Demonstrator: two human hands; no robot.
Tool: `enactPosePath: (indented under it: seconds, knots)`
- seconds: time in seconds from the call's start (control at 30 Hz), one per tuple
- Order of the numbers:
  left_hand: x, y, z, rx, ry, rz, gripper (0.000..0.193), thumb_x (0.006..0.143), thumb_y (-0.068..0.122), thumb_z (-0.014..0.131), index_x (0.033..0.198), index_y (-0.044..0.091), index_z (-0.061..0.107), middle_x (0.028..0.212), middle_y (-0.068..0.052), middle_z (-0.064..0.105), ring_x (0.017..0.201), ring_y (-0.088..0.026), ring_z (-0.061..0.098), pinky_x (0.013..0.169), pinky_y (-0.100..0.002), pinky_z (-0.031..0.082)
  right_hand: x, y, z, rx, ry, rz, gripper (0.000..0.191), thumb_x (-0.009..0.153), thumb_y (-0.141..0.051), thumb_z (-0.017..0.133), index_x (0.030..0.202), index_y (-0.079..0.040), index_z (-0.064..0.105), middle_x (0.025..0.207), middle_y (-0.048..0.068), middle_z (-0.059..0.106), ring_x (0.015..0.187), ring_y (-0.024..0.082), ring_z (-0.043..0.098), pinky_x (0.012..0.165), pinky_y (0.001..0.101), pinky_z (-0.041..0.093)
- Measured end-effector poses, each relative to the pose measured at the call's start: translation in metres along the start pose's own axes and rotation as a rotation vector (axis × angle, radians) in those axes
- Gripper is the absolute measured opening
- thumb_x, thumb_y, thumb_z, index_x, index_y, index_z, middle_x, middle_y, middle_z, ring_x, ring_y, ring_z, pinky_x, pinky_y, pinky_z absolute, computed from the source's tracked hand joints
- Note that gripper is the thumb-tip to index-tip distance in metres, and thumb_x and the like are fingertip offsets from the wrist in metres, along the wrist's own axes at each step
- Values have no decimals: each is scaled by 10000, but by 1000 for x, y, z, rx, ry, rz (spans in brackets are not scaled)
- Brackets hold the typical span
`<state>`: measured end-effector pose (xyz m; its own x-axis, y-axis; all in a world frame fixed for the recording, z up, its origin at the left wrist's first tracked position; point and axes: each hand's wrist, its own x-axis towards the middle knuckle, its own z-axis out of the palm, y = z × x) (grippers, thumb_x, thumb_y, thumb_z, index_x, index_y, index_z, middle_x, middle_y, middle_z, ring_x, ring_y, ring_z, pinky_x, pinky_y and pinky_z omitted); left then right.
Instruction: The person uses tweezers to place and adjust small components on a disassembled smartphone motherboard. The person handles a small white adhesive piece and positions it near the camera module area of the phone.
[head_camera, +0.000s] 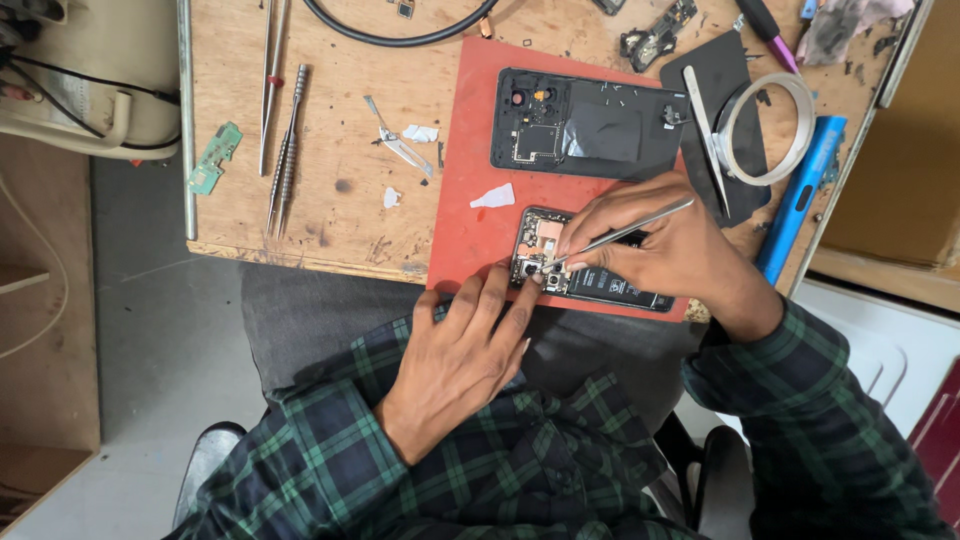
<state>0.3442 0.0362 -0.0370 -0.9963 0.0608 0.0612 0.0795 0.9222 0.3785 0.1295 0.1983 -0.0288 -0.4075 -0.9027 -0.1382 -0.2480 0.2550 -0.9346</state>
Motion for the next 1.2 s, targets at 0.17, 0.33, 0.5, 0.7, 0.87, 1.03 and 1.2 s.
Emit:
enactPosePath:
  seconds: [0.17,0.33,0.5,0.7,0.87,1.03,1.2]
  knots:
    - [1,4,4,16,-34,-16,660,896,375,680,1473,94,527,1426,-147,521,1236,-255,526,935,-522,459,1,1,-2,-12,-1,-9,138,777,-2,846,888,1,765,906,94,790,853,163,781,759,284,620]
    - [3,13,7,12,-43,-62,672,879,372,681,1464,79,527,1419,-180,522,1221,-277,540,915,-537,465,1,2,-2,-18,5,-21,146,772,-17,853,890,2,768,903,93,787,853,163,782,755,280,618]
    - [3,15,9,60,-25,-61,665,880,345,668,1479,89,528,1415,-164,525,1201,-260,546,895,-540,476,0,3,-1,-19,17,-4,152,766,-24,860,886,3,768,894,95,787,830,163,779,725,280,615]
    - [2,14,8,82,-21,-63,681,851,318,677,1476,95,527,1406,-149,535,1193,-243,554,896,-535,489,1,3,1,-23,22,-8,144,776,-30,855,887,1,768,891,94,784,833,163,777,728,281,616]
    - [3,14,8,102,-37,-61,665,833,316,675,1453,114,538,1395,-142,543,1165,-225,560,845,-525,493,0,4,2,-33,19,-2,143,778,-38,857,888,-1,773,895,95,787,833,167,775,733,287,614]
    - [3,16,10,112,-31,-62,669,848,313,668,1470,100,540,1407,-147,542,1161,-223,559,821,-506,486,0,7,1,-10,16,4,145,784,-44,851,900,-6,773,904,91,789,845,162,778,741,286,619]
    - [4,18,11,79,-54,-69,682,825,321,659,1455,85,541,1402,-169,540,1183,-243,559,843,-526,472,-1,8,0,-2,17,30,148,785,-54,852,901,-8,773,905,83,790,853,151,781,747,282,625]
